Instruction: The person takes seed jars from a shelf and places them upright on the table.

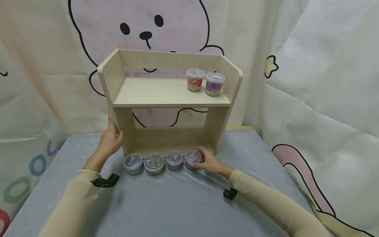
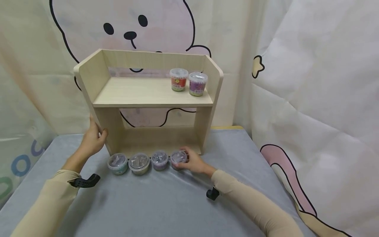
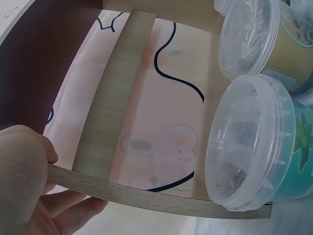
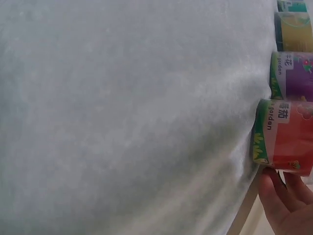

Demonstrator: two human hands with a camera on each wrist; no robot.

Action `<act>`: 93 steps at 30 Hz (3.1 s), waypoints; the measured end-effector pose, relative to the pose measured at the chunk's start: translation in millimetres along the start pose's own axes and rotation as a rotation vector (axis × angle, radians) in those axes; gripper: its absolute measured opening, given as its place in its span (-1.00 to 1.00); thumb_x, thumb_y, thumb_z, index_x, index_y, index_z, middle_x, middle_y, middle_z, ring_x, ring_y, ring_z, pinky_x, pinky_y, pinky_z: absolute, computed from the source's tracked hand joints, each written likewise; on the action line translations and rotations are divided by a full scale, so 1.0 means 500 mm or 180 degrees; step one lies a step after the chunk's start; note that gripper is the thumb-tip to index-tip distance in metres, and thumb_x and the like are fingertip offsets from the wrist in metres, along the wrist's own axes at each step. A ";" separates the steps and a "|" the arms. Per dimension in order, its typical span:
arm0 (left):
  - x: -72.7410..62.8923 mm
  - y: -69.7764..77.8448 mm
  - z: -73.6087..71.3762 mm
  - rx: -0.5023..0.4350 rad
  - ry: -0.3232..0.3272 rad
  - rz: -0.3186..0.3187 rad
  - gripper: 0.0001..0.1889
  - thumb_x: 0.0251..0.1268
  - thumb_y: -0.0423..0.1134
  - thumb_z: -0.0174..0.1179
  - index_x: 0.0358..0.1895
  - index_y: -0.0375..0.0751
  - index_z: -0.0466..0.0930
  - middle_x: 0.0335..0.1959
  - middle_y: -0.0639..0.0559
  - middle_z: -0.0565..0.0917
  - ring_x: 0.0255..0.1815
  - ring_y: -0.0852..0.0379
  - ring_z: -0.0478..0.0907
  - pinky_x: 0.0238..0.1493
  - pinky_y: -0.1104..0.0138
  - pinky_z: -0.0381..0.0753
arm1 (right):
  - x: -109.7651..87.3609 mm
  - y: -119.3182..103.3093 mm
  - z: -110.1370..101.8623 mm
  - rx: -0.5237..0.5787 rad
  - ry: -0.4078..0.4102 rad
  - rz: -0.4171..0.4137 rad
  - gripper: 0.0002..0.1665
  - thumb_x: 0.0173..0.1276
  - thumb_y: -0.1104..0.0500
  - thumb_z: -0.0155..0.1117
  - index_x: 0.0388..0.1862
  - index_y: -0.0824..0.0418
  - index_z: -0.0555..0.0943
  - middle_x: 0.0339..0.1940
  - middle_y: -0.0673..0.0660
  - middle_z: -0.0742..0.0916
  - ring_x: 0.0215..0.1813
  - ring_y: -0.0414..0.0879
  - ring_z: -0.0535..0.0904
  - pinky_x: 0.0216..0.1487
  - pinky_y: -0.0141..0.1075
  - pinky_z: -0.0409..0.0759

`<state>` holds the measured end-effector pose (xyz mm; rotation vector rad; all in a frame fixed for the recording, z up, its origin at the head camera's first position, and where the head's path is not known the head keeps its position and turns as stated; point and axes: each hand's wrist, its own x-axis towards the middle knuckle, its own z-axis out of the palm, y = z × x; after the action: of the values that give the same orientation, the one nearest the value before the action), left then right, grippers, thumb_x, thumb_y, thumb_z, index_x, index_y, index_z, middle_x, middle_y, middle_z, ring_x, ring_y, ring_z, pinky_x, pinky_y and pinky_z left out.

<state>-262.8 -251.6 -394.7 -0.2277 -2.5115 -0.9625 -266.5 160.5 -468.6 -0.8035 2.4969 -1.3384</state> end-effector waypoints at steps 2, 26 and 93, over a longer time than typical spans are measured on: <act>0.003 -0.001 0.001 0.0004 0.0003 0.0007 -0.10 0.47 -0.35 -0.04 0.63 -0.09 -0.50 0.17 -0.73 0.47 0.00 -0.66 0.55 -0.09 -0.35 0.50 | 0.000 0.001 0.000 -0.0088 -0.0009 -0.0028 -0.13 0.31 0.18 0.46 0.45 0.47 0.26 0.16 0.41 0.63 0.17 0.20 0.63 0.00 -0.31 0.68; -0.008 -0.007 0.018 0.0000 -0.0044 -0.0009 -0.07 0.46 -0.37 -0.04 0.63 -0.10 -0.55 0.24 -0.73 0.42 0.05 -0.65 0.55 -0.08 -0.34 0.51 | -0.036 -0.133 -0.068 -0.0012 0.0491 -0.0431 -0.34 0.43 0.26 0.29 0.46 0.35 0.35 0.40 0.41 0.52 0.38 0.34 0.50 0.36 0.17 0.49; -0.022 0.004 -0.003 0.0031 -0.0026 0.0044 -0.10 0.46 -0.39 -0.04 0.62 -0.10 -0.50 0.10 -0.73 0.51 -0.04 -0.61 0.59 -0.11 -0.33 0.52 | 0.276 -0.368 -0.262 0.0623 0.1266 -0.0006 -0.08 0.52 0.07 0.21 0.67 0.11 -0.05 0.48 0.31 0.49 0.56 0.05 0.34 0.58 -0.14 0.27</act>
<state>-252.0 -251.0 -397.1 -0.2462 -2.5182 -0.9454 -367.6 96.6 -232.4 -0.5397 2.5821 -1.8657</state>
